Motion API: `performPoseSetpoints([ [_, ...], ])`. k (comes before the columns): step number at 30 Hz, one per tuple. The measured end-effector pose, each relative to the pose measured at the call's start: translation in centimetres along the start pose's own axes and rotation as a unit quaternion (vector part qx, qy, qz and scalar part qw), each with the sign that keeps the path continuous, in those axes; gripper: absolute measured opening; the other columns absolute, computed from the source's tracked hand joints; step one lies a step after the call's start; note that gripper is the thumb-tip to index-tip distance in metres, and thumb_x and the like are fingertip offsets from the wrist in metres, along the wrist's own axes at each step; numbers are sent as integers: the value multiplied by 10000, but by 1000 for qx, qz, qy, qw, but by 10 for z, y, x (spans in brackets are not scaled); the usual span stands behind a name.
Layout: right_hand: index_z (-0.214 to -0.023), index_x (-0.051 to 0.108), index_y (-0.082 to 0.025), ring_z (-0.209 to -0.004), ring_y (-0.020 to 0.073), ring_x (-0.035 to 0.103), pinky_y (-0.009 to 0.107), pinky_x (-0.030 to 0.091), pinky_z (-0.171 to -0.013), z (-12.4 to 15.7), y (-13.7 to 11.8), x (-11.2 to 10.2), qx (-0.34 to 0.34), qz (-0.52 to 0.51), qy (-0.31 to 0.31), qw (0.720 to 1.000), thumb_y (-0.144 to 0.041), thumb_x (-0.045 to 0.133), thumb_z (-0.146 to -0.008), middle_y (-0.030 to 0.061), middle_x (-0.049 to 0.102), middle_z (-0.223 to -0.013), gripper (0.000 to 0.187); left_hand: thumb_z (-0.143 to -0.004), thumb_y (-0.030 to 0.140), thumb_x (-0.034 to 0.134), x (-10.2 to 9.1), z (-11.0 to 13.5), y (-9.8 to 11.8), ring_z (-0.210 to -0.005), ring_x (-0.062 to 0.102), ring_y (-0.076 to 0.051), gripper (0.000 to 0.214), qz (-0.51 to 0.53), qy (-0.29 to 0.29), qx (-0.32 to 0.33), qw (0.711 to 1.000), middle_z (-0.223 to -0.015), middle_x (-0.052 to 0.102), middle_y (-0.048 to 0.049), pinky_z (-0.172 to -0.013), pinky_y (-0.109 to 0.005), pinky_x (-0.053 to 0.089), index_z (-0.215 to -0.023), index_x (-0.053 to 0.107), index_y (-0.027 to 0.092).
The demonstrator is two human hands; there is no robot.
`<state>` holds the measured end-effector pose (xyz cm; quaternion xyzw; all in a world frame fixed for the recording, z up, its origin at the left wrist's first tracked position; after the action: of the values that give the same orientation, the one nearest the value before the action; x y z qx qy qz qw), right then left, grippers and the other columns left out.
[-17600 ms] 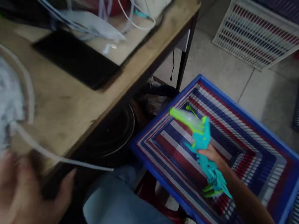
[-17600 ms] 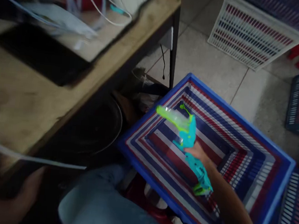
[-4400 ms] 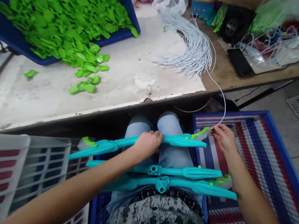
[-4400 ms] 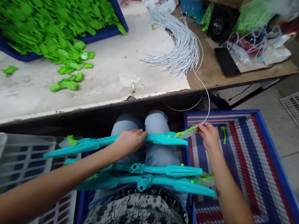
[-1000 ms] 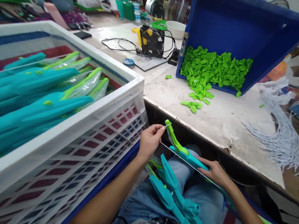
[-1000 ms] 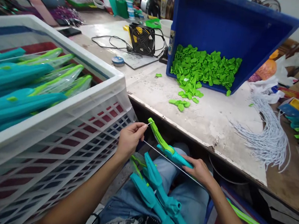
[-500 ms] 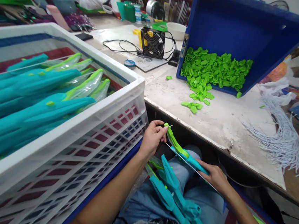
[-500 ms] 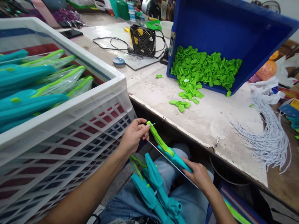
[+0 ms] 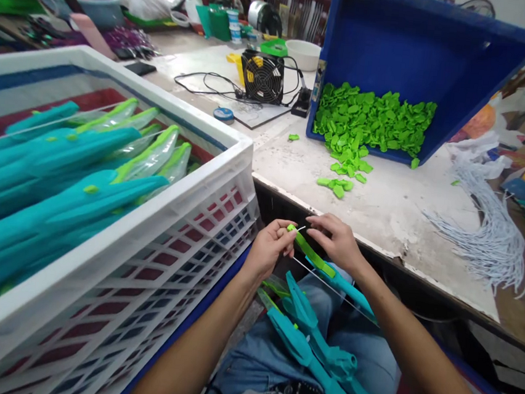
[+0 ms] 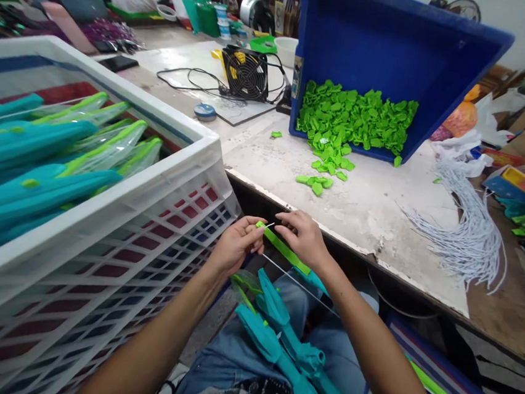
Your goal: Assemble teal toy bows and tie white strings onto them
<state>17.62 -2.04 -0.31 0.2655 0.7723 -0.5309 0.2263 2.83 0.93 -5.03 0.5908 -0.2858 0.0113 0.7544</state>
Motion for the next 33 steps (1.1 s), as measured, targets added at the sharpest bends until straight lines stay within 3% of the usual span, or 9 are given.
performPoseSetpoints([
  [3,-813,674,-191,-677,138,576,261,466,-628,-19,-4,10,-6,-30,-30,999,-318,584,-885,19,632,-750,172,-653,428,788,-3,0,0,-411,391,-65,430,0,8,0,1000,-467,447,94,-444,-209,419,-888,566,144],
  [8,-775,569,-202,-711,160,570,281,450,-659,-16,-14,16,-38,14,-56,998,-274,495,-917,22,601,-752,176,-626,512,769,-4,0,-5,-386,430,-82,499,-5,1,-12,1000,-477,475,86,-421,-212,385,-889,534,158],
  [13,-790,496,-223,-742,185,545,304,443,-683,-18,-16,18,-115,95,-30,988,-280,432,-936,36,554,-771,170,-704,469,709,-9,-5,-6,-475,500,-124,335,-185,26,13,982,-551,518,37,-476,-245,387,-807,557,189],
  [17,-753,469,-229,-740,204,528,328,433,-690,-52,20,-25,-64,179,96,977,-293,449,-896,48,533,-760,158,-789,295,642,-2,1,7,-692,541,-137,110,-301,80,150,938,-794,589,-24,-631,-255,420,-795,615,189],
  [20,-731,439,-230,-768,214,523,356,439,-732,-69,43,-77,42,190,283,939,-279,474,-844,44,519,-753,128,-844,247,538,12,3,11,-716,547,-140,119,-276,45,197,940,-809,606,-26,-690,-266,426,-867,641,192],
  [22,-751,445,-223,-754,203,524,359,451,-730,-63,38,-90,80,130,357,921,-275,464,-846,32,517,-750,110,-822,246,539,20,-2,13,-751,556,-155,158,-264,10,205,942,-789,606,-36,-722,-277,426,-803,683,184],
  [28,-813,527,-212,-965,184,547,349,449,-883,-5,-30,9,-20,-47,213,976,-233,468,-913,51,563,-935,118,-657,476,704,16,-36,9,-788,600,-197,358,-53,-20,-38,998,-793,677,-72,-713,-297,460,-779,728,140],
  [30,-814,541,-212,-1015,191,529,364,431,-925,14,-32,31,-12,-64,219,974,-211,479,-907,62,551,-991,112,-590,429,748,9,-41,17,-745,595,-179,318,-54,22,-34,998,-752,673,-60,-694,-278,457,-711,703,139],
  [33,-817,552,-207,-988,190,530,358,442,-895,21,-18,42,29,-97,232,967,-209,487,-899,63,538,-983,104,-594,296,726,2,-37,42,-684,563,-141,164,-212,74,76,971,-700,650,-30,-672,-248,442,-642,659,155],
])
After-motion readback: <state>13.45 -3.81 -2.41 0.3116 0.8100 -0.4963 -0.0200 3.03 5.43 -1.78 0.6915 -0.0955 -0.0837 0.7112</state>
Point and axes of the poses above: each hand's wrist, its own z-axis away from the middle knuckle, its own x-axis out of the palm, y = z × x, the point moved 5 cm from there along -z, towards the middle knuckle
